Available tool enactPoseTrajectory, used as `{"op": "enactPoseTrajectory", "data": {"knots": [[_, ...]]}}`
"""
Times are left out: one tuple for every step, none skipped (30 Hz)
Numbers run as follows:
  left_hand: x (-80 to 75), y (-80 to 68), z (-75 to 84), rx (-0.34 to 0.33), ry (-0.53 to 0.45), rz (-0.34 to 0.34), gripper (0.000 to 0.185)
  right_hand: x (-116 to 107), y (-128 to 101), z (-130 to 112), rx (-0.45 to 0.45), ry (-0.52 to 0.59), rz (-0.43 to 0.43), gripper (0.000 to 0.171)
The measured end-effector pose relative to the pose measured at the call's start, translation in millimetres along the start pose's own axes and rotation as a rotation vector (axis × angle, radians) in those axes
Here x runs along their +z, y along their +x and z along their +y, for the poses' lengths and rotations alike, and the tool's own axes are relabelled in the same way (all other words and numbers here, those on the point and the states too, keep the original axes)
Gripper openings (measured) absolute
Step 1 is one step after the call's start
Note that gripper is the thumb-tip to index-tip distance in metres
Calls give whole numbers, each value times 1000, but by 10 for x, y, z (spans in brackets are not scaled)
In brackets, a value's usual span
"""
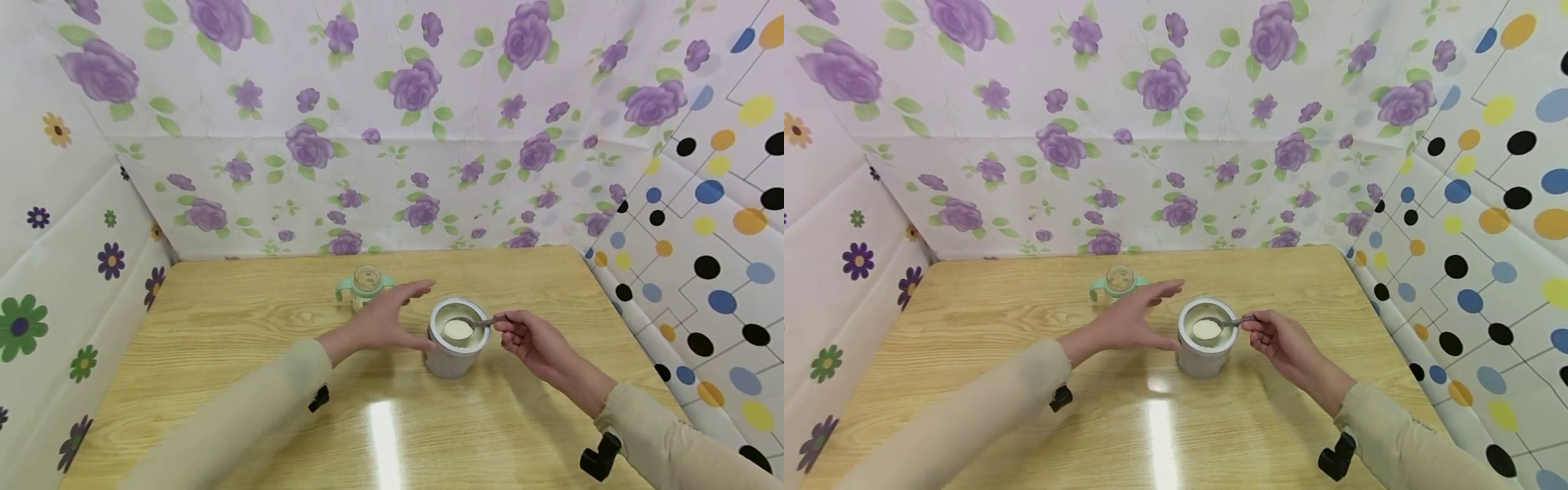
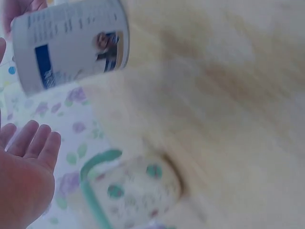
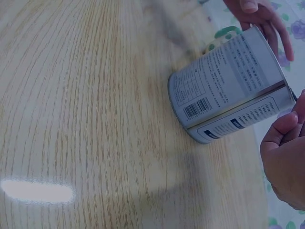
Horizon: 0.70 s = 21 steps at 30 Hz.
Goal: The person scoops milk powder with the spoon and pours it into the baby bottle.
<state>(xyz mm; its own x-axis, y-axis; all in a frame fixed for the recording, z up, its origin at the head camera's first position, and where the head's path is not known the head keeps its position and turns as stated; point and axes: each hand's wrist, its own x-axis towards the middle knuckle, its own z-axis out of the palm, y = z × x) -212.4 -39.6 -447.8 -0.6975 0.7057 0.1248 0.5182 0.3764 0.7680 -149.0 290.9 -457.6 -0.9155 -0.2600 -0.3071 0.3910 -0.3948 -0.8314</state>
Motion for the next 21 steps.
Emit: {"op": "enactPoseTrajectory", "data": {"knots": [[-50, -13, 6, 1, 21, 5, 107, -4, -1, 1, -1, -3, 3, 40], [-102, -27, 9, -1, 40, 13, 107, -6, -1, 1, -1, -5, 6, 40], [-157, -43, 12, -7, 53, 20, 106, -8, 0, 2, 0, -7, 8, 40], [-212, -58, 7, -10, 67, 29, 105, -10, 2, 3, 1, -8, 9, 40], [-267, -73, 0, -8, 83, 44, 105, -11, 4, 5, 0, -9, 10, 40], [-325, -90, -7, -7, 92, 57, 104, -9, 4, 7, 0, -9, 12, 40], [-381, -106, -16, -7, 102, 72, 103, -10, 5, 9, 1, -8, 12, 40], [-432, -120, -27, -9, 104, 86, 102, -7, 4, 9, 1, -6, 12, 40], [-482, -136, -39, -10, 105, 95, 101, -9, 5, 11, 2, -4, 12, 40], [-527, -150, -58, -11, 108, 104, 100, -7, 5, 13, 2, -2, 12, 40], [-569, -165, -74, -18, 110, 111, 100, -6, 4, 14, 2, -1, 11, 39], [-605, -180, -92, -29, 110, 118, 100, -5, 3, 15, 2, 0, 9, 39], [-636, -193, -116, -39, 113, 127, 99, -4, 3, 16, 2, 0, 7, 40], [-665, -207, -138, -53, 116, 135, 99, -1, 3, 16, 1, -1, 5, 40], [-690, -221, -165, -67, 118, 140, 100, -1, 4, 17, -1, -2, 4, 40], [-708, -232, -193, -81, 120, 148, 100, 3, 3, 16, -2, -3, 5, 40], [-725, -242, -217, -96, 119, 155, 100, 7, 2, 15, -3, -5, 4, 40], [-737, -250, -246, -111, 118, 162, 100, 11, 1, 13, -3, -5, 3, 40], [-749, -258, -275, -126, 118, 168, 101, 15, 1, 12, -3, -6, 7, 40], [-758, -263, -301, -140, 119, 173, 101, 18, 1, 12, -2, -9, 11, 40], [-766, -269, -328, -153, 120, 177, 102, 20, 2, 13, -2, -11, 17, 39]]}}
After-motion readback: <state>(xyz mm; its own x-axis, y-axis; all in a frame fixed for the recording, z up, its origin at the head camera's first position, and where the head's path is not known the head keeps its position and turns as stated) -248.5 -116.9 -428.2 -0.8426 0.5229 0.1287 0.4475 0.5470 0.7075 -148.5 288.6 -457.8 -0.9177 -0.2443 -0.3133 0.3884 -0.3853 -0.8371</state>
